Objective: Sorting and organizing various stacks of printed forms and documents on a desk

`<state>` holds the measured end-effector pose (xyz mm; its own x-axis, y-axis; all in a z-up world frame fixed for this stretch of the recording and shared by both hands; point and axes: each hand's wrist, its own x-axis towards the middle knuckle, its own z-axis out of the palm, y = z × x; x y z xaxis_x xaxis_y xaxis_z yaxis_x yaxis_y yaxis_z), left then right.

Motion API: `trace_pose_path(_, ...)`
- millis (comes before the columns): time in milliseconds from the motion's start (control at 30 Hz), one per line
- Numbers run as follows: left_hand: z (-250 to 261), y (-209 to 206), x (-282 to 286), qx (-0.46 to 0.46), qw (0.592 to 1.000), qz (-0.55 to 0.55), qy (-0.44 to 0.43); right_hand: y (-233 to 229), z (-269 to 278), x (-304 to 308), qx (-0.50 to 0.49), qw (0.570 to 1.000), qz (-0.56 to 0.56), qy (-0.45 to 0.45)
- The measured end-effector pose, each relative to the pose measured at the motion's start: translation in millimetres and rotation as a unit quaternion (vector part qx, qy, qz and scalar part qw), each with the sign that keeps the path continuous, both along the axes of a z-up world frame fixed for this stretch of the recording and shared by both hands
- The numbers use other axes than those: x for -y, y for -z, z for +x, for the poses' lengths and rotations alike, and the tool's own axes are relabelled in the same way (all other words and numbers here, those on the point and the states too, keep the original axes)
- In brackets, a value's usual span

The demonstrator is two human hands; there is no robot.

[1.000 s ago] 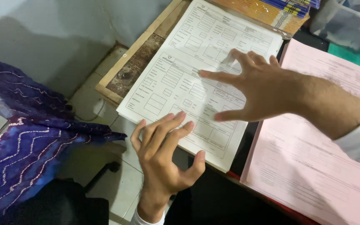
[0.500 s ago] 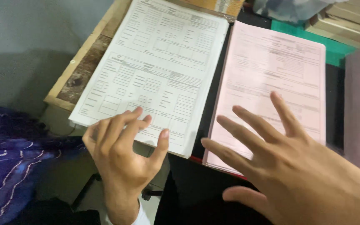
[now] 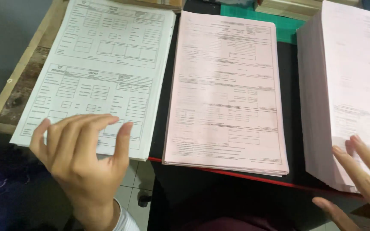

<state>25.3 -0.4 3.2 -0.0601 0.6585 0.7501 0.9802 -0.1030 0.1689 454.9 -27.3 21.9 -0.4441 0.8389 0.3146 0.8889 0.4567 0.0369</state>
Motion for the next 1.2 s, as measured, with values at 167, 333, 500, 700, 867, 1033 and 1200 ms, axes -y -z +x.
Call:
trace_pose_path(167,44.3,15.6,0.7,0.035,0.984,0.072,0.161,0.1,-18.8,15.6,-0.087,0.995,0.014,0.056)
trace_pose_path(333,84.1,-0.2,10.6,0.08,0.964,0.05,0.25,-3.7,-25.5,21.5,-0.143,0.986,0.03,0.075)
trace_pose_path(500,98.6,2.2,13.3,0.104,0.951,0.057,0.287,-27.2,-23.2,22.5,-0.089,0.993,-0.049,0.055)
trace_pose_path(700,90.9,-7.4,17.9,0.108,0.946,0.047,0.301,-44.7,-49.7,26.9,-0.001,1.0,-0.007,-0.026)
trace_pose_path(867,82.5,-12.8,22.5,0.149,0.942,0.026,0.299,-51.6,-102.6,24.5,-0.066,0.995,-0.002,-0.068)
trace_pose_path(1033,71.6,-17.4,24.8,0.162,0.945,-0.001,0.285,-36.1,-160.0,5.8,-0.159,0.977,0.106,-0.096)
trace_pose_path(1200,52.6,-51.0,16.7,0.018,0.96,-0.068,0.27,-6.8,-177.2,-15.9,-0.195,0.953,0.116,-0.202)
